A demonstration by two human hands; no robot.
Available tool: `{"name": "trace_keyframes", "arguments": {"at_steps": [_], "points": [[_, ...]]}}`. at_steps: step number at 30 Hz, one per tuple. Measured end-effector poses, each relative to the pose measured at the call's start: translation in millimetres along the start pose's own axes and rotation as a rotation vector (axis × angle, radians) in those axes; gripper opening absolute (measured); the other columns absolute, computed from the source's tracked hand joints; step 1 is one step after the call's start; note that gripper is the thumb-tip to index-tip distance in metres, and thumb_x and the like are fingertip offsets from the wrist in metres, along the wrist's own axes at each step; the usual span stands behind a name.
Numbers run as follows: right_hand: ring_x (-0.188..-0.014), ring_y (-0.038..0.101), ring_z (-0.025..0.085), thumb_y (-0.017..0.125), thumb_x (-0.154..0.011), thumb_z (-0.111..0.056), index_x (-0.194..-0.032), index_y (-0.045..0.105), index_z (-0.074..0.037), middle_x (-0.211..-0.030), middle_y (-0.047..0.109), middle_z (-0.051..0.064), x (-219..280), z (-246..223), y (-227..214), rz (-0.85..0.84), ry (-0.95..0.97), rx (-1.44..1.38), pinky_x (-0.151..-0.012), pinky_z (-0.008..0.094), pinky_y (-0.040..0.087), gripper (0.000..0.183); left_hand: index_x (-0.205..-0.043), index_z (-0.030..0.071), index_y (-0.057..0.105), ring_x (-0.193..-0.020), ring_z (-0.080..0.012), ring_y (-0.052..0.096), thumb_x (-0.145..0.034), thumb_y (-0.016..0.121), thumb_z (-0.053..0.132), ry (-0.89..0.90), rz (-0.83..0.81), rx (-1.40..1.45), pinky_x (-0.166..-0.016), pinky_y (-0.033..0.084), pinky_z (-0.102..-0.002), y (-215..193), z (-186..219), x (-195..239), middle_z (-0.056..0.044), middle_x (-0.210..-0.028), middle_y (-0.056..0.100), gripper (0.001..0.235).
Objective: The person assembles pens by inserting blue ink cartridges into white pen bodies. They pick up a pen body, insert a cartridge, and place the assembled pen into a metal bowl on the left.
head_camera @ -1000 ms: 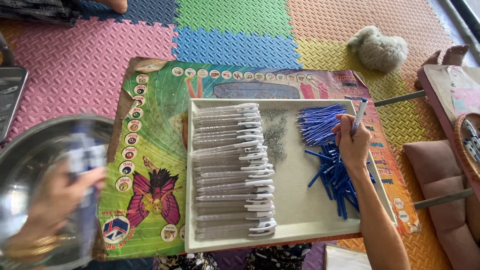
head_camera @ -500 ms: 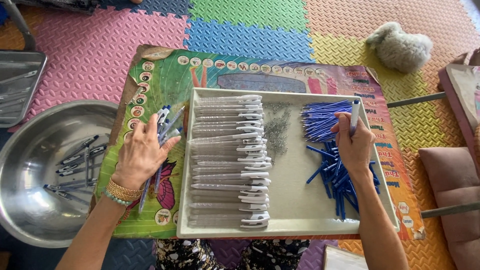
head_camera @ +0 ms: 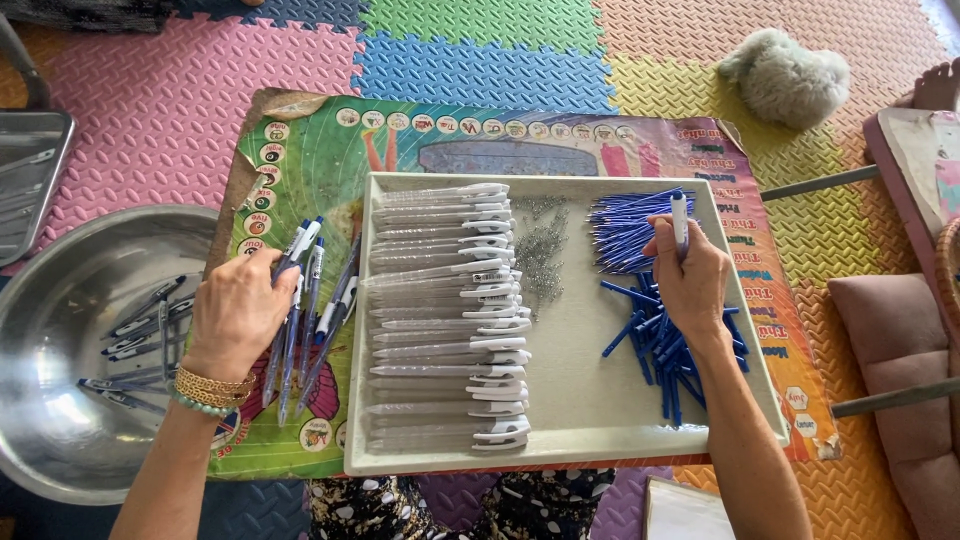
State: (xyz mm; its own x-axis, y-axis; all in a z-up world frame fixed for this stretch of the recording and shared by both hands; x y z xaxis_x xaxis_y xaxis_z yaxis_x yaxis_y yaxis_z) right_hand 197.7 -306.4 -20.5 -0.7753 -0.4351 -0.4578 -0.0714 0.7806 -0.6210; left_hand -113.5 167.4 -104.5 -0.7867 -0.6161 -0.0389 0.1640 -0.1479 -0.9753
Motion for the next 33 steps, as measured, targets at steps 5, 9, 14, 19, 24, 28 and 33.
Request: {"name": "trace_keyframes", "arguments": {"at_steps": [5, 9, 14, 19, 24, 28, 33], "points": [[-0.058, 0.068, 0.023, 0.056, -0.125, -0.012, -0.126, 0.078, -0.003, -0.081, 0.075, 0.011, -0.1, -1.5, 1.6, -0.012, 0.015, -0.012, -0.063, 0.038, 0.056, 0.024, -0.109, 0.024, 0.083, -0.096, -0.0263, 0.084, -0.114, 0.061, 0.045, 0.098, 0.109, -0.189, -0.089, 0.066, -0.039, -0.5, 12.5, 10.6, -0.005, -0.099, 0.081, 0.03], [-0.058, 0.068, 0.023, 0.057, -0.125, -0.011, -0.126, 0.077, -0.002, -0.081, 0.075, 0.012, -0.2, -3.4, 1.5, -0.026, 0.034, -0.02, -0.064, 0.039, 0.057, 0.023, -0.099, 0.021, 0.082, -0.091, -0.0265, 0.083, -0.112, 0.065, 0.042, 0.127, 0.156, -0.232, -0.084, 0.067, -0.038, 9.2, 14.3, 11.9, -0.006, -0.097, 0.078, 0.03], [-0.059, 0.068, 0.023, 0.056, -0.125, -0.013, -0.125, 0.078, -0.002, -0.079, 0.073, 0.012, -0.8, -1.9, 2.5, -0.033, 0.025, -0.033, -0.066, 0.04, 0.057, 0.024, -0.106, 0.021, 0.081, -0.091, -0.0218, 0.085, -0.112, 0.066, 0.042, 0.092, 0.042, -0.304, -0.086, 0.067, -0.035, 2.4, 16.0, 10.3, -0.002, -0.096, 0.08, 0.026], [-0.06, 0.068, 0.022, 0.056, -0.125, -0.013, -0.126, 0.078, -0.002, -0.081, 0.074, 0.012, -0.3, -1.9, 2.8, -0.037, 0.039, -0.059, -0.067, 0.038, 0.057, 0.025, -0.12, 0.023, 0.082, -0.094, -0.0262, 0.086, -0.111, 0.066, 0.04, 0.023, -0.057, -0.199, -0.088, 0.067, -0.041, -12.1, 16.5, 8.2, -0.005, -0.1, 0.084, 0.026], [-0.06, 0.065, 0.008, 0.053, -0.123, -0.033, -0.129, 0.076, -0.005, -0.082, 0.075, 0.0, -5.5, -9.1, 2.2, -0.072, 0.092, 0.081, -0.056, 0.027, 0.053, 0.037, -0.113, 0.012, 0.079, -0.049, -0.0119, 0.059, -0.117, 0.073, 0.026, 0.127, 0.083, -0.112, -0.042, 0.05, -0.023, -48.8, 18.1, 3.4, 0.0, -0.074, 0.072, 0.016], [-0.06, 0.066, 0.009, 0.053, -0.123, -0.033, -0.129, 0.076, -0.001, -0.086, 0.076, 0.004, -12.6, -10.1, 5.9, -0.038, 0.08, -0.031, -0.053, 0.025, 0.055, 0.04, -0.129, -0.003, 0.077, -0.079, -0.0236, 0.082, -0.105, 0.084, 0.013, 0.284, 0.217, 0.333, -0.066, 0.069, -0.029, -110.2, 64.2, 10.7, -0.017, -0.106, 0.085, 0.029], [-0.095, 0.073, 0.023, 0.029, -0.125, -0.055, -0.105, 0.078, -0.012, -0.098, 0.076, 0.011, -35.1, -38.1, 26.3, 0.025, 0.068, -0.329, -0.086, 0.035, 0.057, 0.068, -0.155, 0.009, 0.061, -0.095, -0.0363, 0.08, -0.096, 0.075, 0.005, 0.022, -0.438, 1.369, -0.086, 0.071, -0.049, -128.8, 154.9, 12.1, -0.027, -0.11, 0.072, 0.061]]}}
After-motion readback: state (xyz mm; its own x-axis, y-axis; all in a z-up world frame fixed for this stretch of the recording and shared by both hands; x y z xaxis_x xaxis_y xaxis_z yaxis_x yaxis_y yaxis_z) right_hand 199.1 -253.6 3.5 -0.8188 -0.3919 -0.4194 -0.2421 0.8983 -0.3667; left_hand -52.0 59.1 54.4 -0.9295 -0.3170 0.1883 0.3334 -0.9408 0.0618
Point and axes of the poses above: each hand's wrist, its own x-axis away from the middle knuckle, its own y-axis out of the palm, z = x × y, the point moved 2 cm from there along -x, towards the middle knuckle
